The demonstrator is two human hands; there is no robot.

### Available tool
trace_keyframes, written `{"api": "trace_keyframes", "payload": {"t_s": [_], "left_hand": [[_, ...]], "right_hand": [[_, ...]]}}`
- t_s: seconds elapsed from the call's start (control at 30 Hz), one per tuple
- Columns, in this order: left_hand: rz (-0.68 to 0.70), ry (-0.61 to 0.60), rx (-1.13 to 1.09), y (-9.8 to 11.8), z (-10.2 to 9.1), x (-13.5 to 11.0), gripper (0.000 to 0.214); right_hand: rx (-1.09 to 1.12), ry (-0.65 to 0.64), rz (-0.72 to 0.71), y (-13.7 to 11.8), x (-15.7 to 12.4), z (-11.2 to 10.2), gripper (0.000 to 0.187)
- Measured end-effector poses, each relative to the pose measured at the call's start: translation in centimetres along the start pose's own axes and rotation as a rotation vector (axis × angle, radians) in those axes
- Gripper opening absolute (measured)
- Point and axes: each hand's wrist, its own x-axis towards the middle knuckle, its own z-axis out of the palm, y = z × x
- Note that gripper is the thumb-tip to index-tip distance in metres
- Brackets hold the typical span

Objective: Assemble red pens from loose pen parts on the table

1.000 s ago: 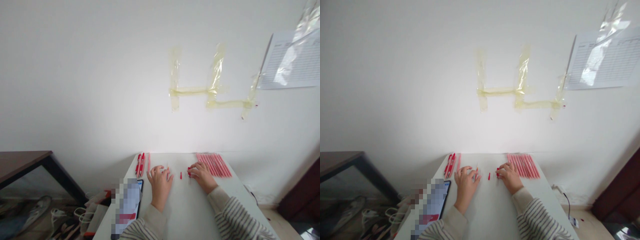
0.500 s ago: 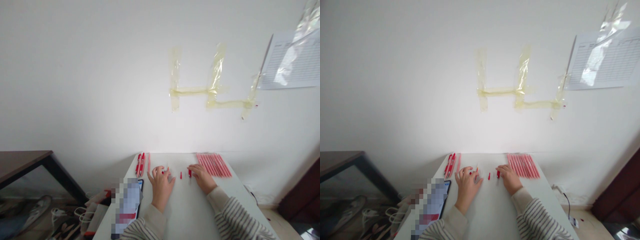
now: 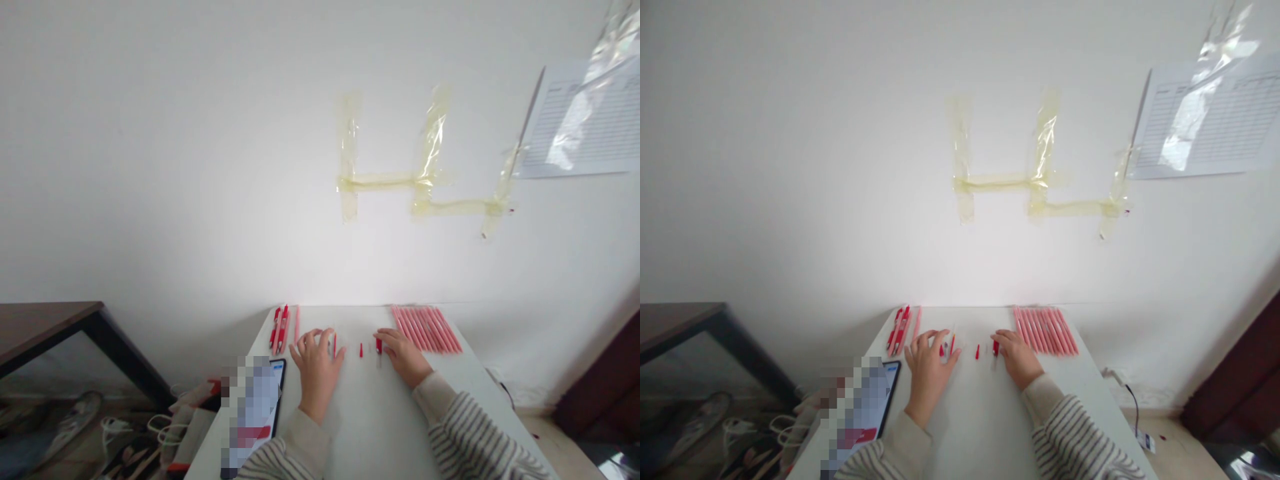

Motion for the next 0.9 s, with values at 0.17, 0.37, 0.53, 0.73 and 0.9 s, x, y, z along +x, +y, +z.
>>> {"api": "trace_keyframes", "payload": {"t_s": [0.17,0.37,0.53,0.73,0.9], "left_hand": [[-0.067,0.034,0.006,-1.2,-0.4,0.7,0.029],[-0.117,0.035,0.024,-1.5,-0.6,1.0,0.02],[-0.125,0.028,0.022,-1.4,-0.7,0.9,0.018],[-0.135,0.004,0.046,-1.6,-0.6,0.8,0.015],[-0.14,0.0,0.043,-1.6,-0.4,0.8,0.013]], "right_hand": [[0.007,0.011,-0.007,0.1,0.0,-0.1,0.048],[0.008,0.003,-0.004,0.0,0.0,-0.2,0.048],[0.006,0.005,-0.002,-0.1,0.0,-0.2,0.049],[0.0,0.009,-0.018,-0.1,0.0,-0.2,0.047],[-0.005,0.031,-0.034,-0.1,0.0,-0.2,0.045]]}}
